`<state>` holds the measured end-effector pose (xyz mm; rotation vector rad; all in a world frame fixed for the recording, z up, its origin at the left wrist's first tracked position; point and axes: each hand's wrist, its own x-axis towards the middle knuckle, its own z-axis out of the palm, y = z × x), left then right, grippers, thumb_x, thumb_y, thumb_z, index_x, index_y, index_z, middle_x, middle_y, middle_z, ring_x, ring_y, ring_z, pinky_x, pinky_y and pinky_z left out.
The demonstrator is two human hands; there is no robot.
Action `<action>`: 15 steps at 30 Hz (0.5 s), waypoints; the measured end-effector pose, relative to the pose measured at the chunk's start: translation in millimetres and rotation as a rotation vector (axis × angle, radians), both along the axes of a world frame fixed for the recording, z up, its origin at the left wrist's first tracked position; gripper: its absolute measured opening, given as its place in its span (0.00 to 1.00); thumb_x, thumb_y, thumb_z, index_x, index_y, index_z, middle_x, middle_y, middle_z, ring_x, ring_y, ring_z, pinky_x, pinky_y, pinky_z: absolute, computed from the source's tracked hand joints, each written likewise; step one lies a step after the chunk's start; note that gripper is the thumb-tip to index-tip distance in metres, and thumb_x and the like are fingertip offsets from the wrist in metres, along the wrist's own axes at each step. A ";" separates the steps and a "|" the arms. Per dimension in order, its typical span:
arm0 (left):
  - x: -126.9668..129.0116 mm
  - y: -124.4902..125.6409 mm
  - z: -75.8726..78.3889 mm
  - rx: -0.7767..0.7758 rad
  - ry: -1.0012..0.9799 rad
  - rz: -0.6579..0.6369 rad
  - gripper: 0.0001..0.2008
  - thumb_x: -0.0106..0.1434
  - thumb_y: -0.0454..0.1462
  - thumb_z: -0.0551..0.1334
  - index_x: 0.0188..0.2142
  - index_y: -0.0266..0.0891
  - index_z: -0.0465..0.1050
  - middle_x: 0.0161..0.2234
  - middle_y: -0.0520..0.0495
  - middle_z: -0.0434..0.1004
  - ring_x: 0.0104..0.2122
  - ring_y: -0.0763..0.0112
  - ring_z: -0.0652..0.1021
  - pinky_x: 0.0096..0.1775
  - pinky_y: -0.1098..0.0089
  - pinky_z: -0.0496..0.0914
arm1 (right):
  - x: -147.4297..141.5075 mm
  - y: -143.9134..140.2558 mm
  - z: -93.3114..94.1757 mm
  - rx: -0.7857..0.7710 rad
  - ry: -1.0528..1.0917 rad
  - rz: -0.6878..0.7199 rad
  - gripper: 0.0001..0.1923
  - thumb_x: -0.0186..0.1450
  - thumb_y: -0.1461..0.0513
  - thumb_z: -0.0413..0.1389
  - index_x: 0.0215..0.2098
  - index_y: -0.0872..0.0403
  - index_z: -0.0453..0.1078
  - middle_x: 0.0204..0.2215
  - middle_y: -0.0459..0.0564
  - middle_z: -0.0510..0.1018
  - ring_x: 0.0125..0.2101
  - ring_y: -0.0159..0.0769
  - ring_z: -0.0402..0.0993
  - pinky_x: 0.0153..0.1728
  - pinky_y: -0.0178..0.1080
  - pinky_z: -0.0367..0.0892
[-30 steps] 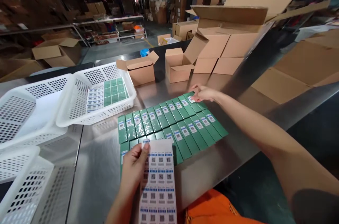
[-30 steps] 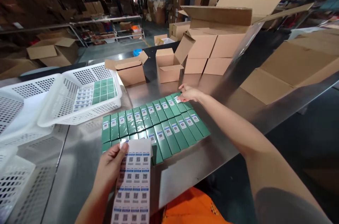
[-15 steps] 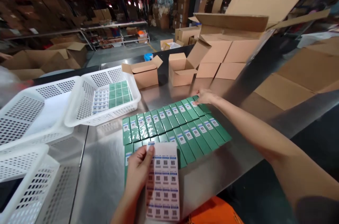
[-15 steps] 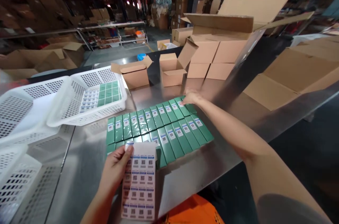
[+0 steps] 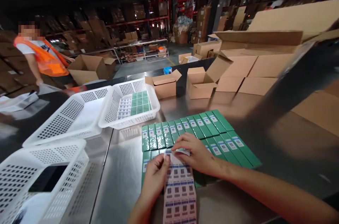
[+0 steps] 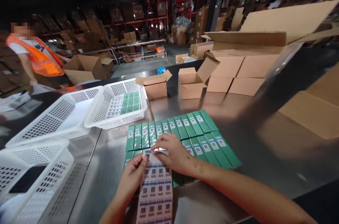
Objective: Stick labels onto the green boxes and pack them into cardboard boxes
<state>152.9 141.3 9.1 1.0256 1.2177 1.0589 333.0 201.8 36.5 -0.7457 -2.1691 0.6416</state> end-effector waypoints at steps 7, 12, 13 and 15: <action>-1.8 -0.6 1.7 0.016 0.108 0.077 0.34 0.49 0.67 0.64 0.20 0.38 0.66 0.20 0.52 0.62 0.24 0.72 0.61 0.28 0.73 0.58 | -4.9 -8.7 -11.9 0.071 0.024 -0.097 0.12 0.59 0.63 0.61 0.42 0.48 0.76 0.35 0.47 0.79 0.38 0.40 0.72 0.40 0.44 0.65; -3.5 -3.6 4.7 -0.025 0.125 0.169 0.32 0.47 0.66 0.66 0.21 0.38 0.72 0.21 0.50 0.70 0.26 0.68 0.68 0.30 0.70 0.65 | -5.6 -14.3 -21.3 0.320 -0.003 -0.099 0.04 0.63 0.63 0.59 0.37 0.47 0.74 0.37 0.45 0.80 0.40 0.40 0.73 0.41 0.46 0.63; -4.3 -3.9 4.2 -0.040 0.120 0.205 0.31 0.46 0.65 0.68 0.21 0.38 0.72 0.22 0.50 0.71 0.26 0.68 0.69 0.30 0.70 0.66 | -5.7 -16.2 -22.8 0.412 -0.037 -0.073 0.04 0.64 0.63 0.58 0.37 0.48 0.73 0.39 0.46 0.81 0.41 0.40 0.73 0.43 0.47 0.63; -6.2 -4.2 1.9 -0.073 0.064 0.233 0.29 0.45 0.61 0.72 0.23 0.37 0.74 0.23 0.50 0.73 0.27 0.68 0.71 0.30 0.71 0.67 | -6.0 -21.7 -23.3 0.553 -0.078 0.009 0.03 0.66 0.63 0.57 0.38 0.48 0.72 0.43 0.45 0.81 0.44 0.40 0.73 0.46 0.48 0.63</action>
